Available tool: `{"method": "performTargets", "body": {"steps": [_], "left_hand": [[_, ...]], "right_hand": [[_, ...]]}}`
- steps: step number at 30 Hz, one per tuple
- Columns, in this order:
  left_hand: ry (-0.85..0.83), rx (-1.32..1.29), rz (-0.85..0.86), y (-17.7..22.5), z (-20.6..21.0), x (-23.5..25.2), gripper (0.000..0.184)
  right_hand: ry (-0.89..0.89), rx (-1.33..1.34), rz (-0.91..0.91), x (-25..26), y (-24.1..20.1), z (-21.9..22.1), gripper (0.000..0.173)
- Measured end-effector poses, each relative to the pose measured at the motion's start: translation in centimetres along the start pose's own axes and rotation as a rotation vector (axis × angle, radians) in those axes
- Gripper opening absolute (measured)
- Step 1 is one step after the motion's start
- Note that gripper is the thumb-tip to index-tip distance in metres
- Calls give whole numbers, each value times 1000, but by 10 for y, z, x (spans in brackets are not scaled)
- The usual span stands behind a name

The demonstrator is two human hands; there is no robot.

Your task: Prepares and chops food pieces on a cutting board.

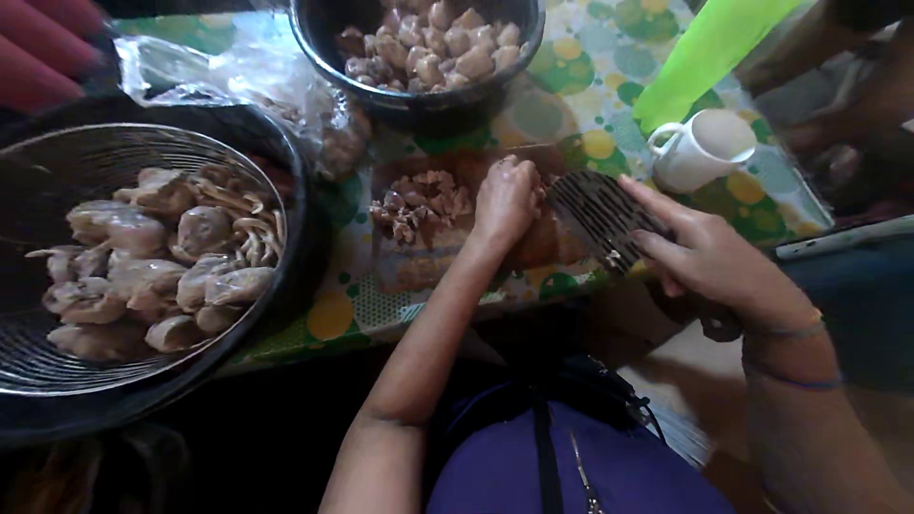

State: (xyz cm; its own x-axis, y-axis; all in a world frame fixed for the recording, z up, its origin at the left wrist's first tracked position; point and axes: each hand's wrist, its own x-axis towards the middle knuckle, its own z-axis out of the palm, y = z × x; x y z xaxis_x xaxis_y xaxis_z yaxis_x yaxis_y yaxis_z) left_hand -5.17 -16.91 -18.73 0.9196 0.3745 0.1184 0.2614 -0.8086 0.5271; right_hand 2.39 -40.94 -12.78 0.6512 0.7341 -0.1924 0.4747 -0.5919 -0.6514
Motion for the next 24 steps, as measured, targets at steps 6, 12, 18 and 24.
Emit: {"method": "performTargets", "body": {"steps": [6, 12, 18, 24], "left_hand": [[-145, 58, 320, 3, 8, 20, 33], [-141, 254, 267, -5, -3, -3, 18], [-29, 340, 177, -50, -37, -47, 16], [244, 180, 227, -76, -35, -80, 39]], "right_hand": [[326, 228, -27, -27, 20, 6, 67], [264, 238, -37, -28, 22, 29, 64], [219, 258, -86, -20, 12, 43, 63], [245, 317, -136, -10, 8, 55, 64]]}}
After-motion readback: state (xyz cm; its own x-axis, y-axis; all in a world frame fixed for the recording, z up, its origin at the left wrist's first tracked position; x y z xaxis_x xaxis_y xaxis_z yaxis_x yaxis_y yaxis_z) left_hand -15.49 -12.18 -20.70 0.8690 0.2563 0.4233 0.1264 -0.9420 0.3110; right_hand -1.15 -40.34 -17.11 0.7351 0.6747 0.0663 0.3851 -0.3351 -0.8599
